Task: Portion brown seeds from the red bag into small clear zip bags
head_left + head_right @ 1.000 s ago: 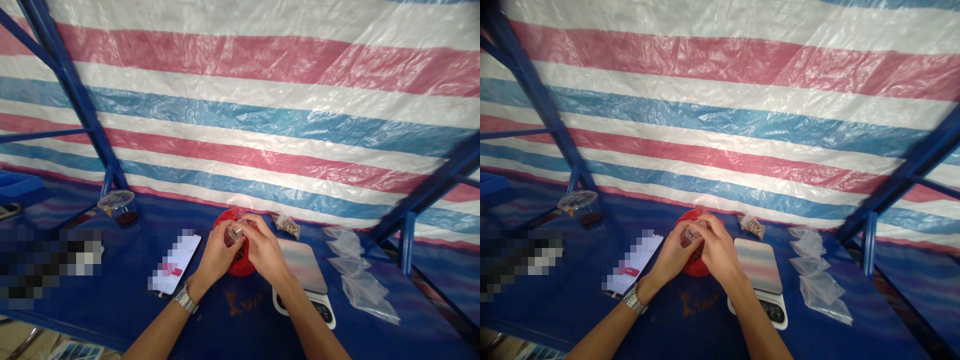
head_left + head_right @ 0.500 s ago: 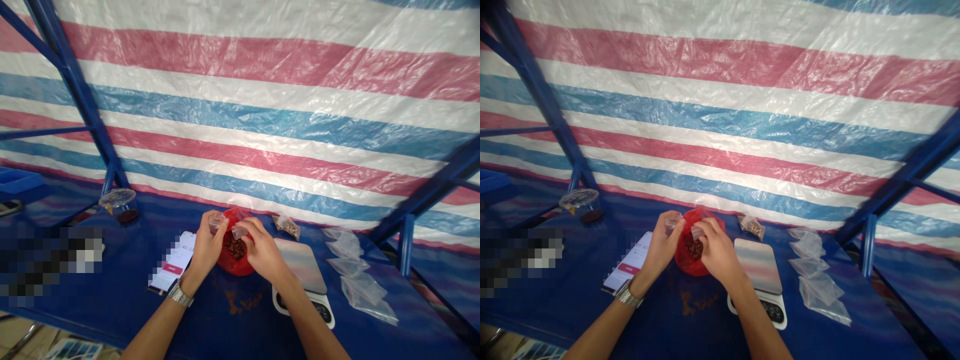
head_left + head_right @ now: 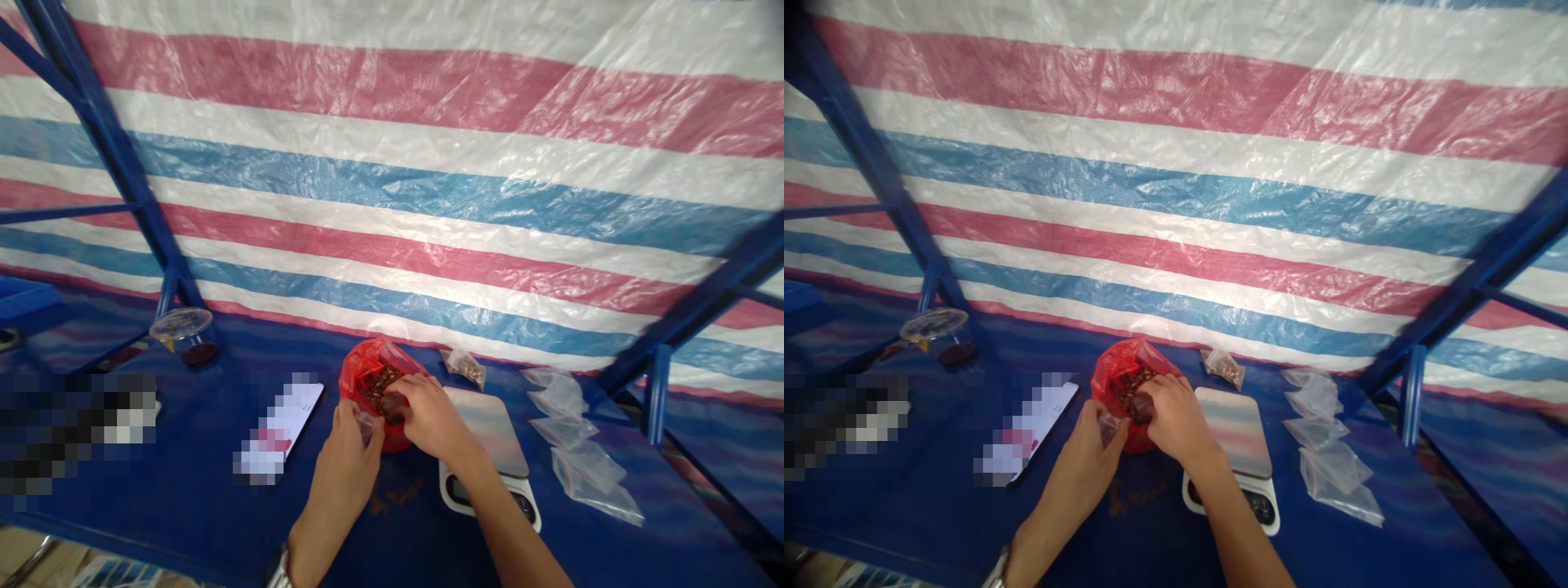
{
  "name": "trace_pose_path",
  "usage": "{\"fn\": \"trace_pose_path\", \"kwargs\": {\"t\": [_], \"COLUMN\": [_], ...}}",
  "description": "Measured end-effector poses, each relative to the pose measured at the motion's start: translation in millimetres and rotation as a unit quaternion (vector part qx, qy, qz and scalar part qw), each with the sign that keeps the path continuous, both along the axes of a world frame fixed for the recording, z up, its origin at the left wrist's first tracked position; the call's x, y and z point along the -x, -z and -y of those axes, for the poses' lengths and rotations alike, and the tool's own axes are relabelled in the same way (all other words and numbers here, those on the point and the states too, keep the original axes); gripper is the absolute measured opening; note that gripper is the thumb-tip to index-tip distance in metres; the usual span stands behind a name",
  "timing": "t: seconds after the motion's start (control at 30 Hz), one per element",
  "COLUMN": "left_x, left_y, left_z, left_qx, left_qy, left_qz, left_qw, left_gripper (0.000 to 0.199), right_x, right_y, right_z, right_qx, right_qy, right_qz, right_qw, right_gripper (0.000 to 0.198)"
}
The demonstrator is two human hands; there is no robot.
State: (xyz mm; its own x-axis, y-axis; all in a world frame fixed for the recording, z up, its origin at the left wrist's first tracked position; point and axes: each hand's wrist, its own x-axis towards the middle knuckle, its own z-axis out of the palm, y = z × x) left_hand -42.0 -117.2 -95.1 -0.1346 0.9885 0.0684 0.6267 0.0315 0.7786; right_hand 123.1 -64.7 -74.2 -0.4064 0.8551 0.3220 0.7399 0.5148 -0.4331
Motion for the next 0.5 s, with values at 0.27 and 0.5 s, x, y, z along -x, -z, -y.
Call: {"fn": "trace_pose_path", "kwargs": {"t": [0.27,0.5], "left_x": [-3.0,16.8], "left_y": [5.3,-12.1], "left_z": [-10.2,-6.3], "left_qx": [-0.037,-0.042], "left_qy": [0.009,0.025], "left_qz": [0.147,0.073], "left_qw": [0.988,0.996], "left_gripper": [0.014,0.012], "right_x": [2.4,1.2], "right_y": [2.6,9.0], "right_z": [-4.3,-8.7], "right_qx": [0.030,0.048], "right_qy": [0.021,0.016], "right_qz": [-0.035,-0.086], "right_qw": [0.999,0.995], "right_gripper": [0.029,0.036]}}
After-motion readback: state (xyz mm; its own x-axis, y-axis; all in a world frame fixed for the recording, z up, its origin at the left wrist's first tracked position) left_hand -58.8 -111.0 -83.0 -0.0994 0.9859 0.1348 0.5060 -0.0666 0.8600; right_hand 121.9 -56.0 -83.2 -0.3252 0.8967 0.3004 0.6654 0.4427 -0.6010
